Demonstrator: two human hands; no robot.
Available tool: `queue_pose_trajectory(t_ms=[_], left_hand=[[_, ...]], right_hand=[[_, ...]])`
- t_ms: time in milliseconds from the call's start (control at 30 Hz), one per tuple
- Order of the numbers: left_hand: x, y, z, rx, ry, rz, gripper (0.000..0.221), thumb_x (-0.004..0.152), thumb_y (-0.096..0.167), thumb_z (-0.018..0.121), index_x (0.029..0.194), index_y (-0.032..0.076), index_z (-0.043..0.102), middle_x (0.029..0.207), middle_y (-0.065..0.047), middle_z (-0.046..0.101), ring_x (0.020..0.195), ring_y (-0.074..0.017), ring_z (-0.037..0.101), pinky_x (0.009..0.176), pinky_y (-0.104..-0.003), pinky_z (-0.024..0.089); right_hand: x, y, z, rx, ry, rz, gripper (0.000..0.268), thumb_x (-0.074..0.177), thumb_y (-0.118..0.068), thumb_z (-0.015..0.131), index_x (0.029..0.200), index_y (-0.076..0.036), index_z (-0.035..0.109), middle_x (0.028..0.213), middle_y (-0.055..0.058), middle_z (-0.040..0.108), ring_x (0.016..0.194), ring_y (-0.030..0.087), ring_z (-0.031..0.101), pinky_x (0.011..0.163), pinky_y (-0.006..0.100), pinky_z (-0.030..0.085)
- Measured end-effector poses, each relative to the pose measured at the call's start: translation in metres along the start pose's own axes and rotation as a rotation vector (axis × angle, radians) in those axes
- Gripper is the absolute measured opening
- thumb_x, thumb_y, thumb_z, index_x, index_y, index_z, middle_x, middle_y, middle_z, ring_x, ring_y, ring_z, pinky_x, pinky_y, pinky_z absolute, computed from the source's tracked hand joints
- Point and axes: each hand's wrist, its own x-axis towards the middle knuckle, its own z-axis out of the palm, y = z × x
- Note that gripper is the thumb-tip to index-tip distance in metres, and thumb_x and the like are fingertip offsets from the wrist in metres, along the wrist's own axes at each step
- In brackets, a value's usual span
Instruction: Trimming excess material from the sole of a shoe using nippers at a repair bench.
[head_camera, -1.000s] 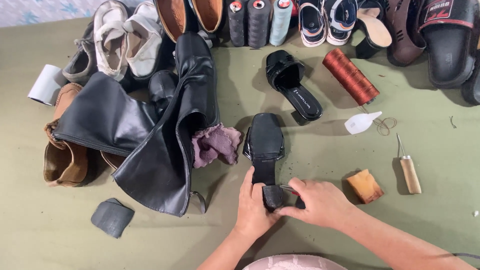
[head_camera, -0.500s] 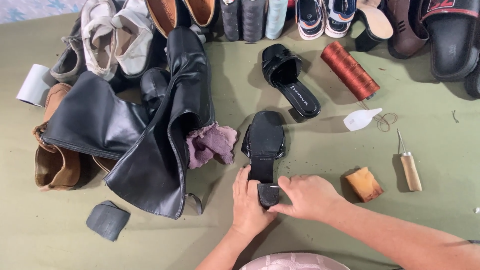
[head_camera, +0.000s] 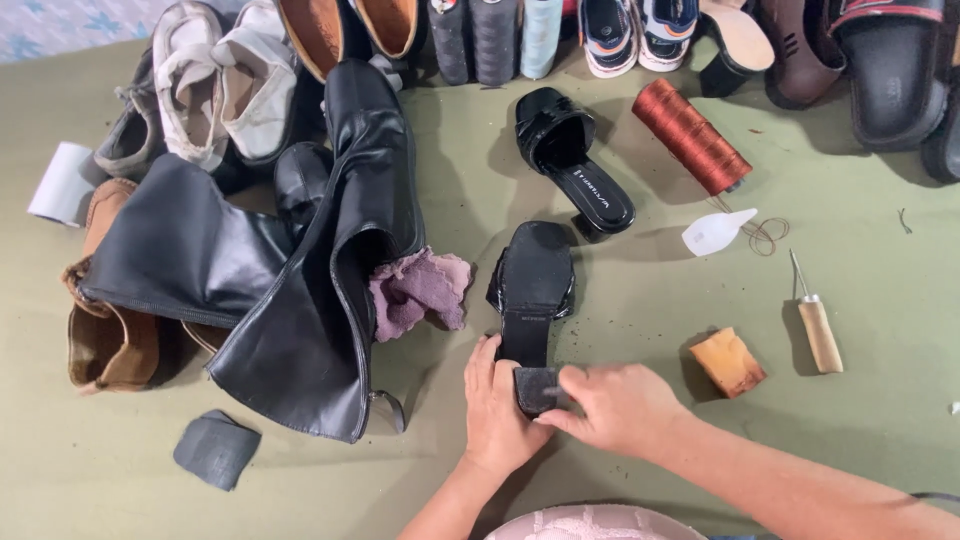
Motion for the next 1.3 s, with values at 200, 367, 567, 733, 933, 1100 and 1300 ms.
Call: queue_pose_trajectory(t_ms=[200, 367, 567, 733, 933, 1100, 1300], left_hand=[[0.001, 0.002, -0.001, 0.031, -0.022, -0.025, 0.079, 0.075, 0.076, 0.067, 0.104, 0.004, 0.051, 0.147, -0.026, 0.043, 0.141, -0.0537, 0.039, 0.112, -0.064, 0.034], [0.000, -0.003, 0.000, 0.016, -0.057, -0.027, 0.060, 0.060, 0.027, 0.081, 0.105, 0.003, 0.049, 0.149, -0.027, 0.040, 0.142, -0.0544, 0.037, 0.112, -0.064, 0.034], [0.001, -0.001, -0.001, 0.012, -0.070, -0.046, 0.060, 0.061, 0.029, 0.079, 0.108, 0.003, 0.051, 0.148, -0.025, 0.041, 0.143, -0.0530, 0.036, 0.115, -0.063, 0.031], [-0.001, -0.001, 0.003, 0.024, -0.036, -0.025, 0.057, 0.064, 0.034, 0.078, 0.104, 0.003, 0.052, 0.146, -0.026, 0.042, 0.142, -0.0521, 0.038, 0.115, -0.063, 0.032], [-0.006, -0.005, 0.006, 0.032, -0.041, -0.019, 0.061, 0.063, 0.034, 0.082, 0.105, 0.002, 0.050, 0.148, -0.026, 0.040, 0.141, -0.0510, 0.037, 0.114, -0.063, 0.030], [-0.004, -0.005, 0.004, 0.040, -0.022, 0.012, 0.062, 0.066, 0.037, 0.083, 0.105, 0.003, 0.050, 0.145, -0.027, 0.041, 0.137, -0.0500, 0.040, 0.113, -0.062, 0.031], [-0.003, -0.004, 0.005, 0.025, -0.009, 0.016, 0.057, 0.061, 0.027, 0.077, 0.106, 0.003, 0.049, 0.145, -0.027, 0.041, 0.137, -0.0504, 0.040, 0.113, -0.062, 0.032]], right_hand=[[0.010, 0.001, -0.024, -0.029, -0.177, 0.094, 0.087, 0.081, -0.099, 0.044, 0.102, -0.015, 0.051, 0.082, 0.004, 0.067, 0.077, 0.031, 0.068, 0.061, 0.049, 0.054], [0.012, 0.008, 0.003, -0.075, -0.076, -0.012, 0.074, 0.093, -0.088, 0.038, 0.097, -0.015, 0.050, 0.074, 0.006, 0.066, 0.067, 0.034, 0.067, 0.052, 0.049, 0.051], [0.012, 0.007, 0.010, -0.094, -0.124, -0.011, 0.071, 0.098, -0.083, 0.036, 0.105, -0.013, 0.049, 0.087, 0.012, 0.069, 0.077, 0.037, 0.069, 0.062, 0.050, 0.055], [0.010, 0.010, 0.027, -0.091, 0.016, -0.028, 0.068, 0.098, -0.081, 0.041, 0.100, -0.013, 0.049, 0.077, 0.010, 0.068, 0.068, 0.037, 0.068, 0.054, 0.050, 0.054], [0.005, 0.008, 0.040, -0.084, 0.072, -0.032, 0.064, 0.101, -0.076, 0.040, 0.098, -0.013, 0.050, 0.074, 0.008, 0.066, 0.061, 0.035, 0.066, 0.050, 0.049, 0.052], [0.001, 0.006, 0.032, -0.080, 0.116, -0.017, 0.065, 0.100, -0.078, 0.039, 0.093, -0.015, 0.051, 0.070, 0.008, 0.065, 0.060, 0.036, 0.066, 0.048, 0.049, 0.052], [0.003, -0.001, -0.006, -0.043, -0.087, 0.050, 0.073, 0.095, -0.085, 0.035, 0.101, -0.014, 0.051, 0.077, 0.006, 0.067, 0.067, 0.036, 0.067, 0.056, 0.049, 0.051]])
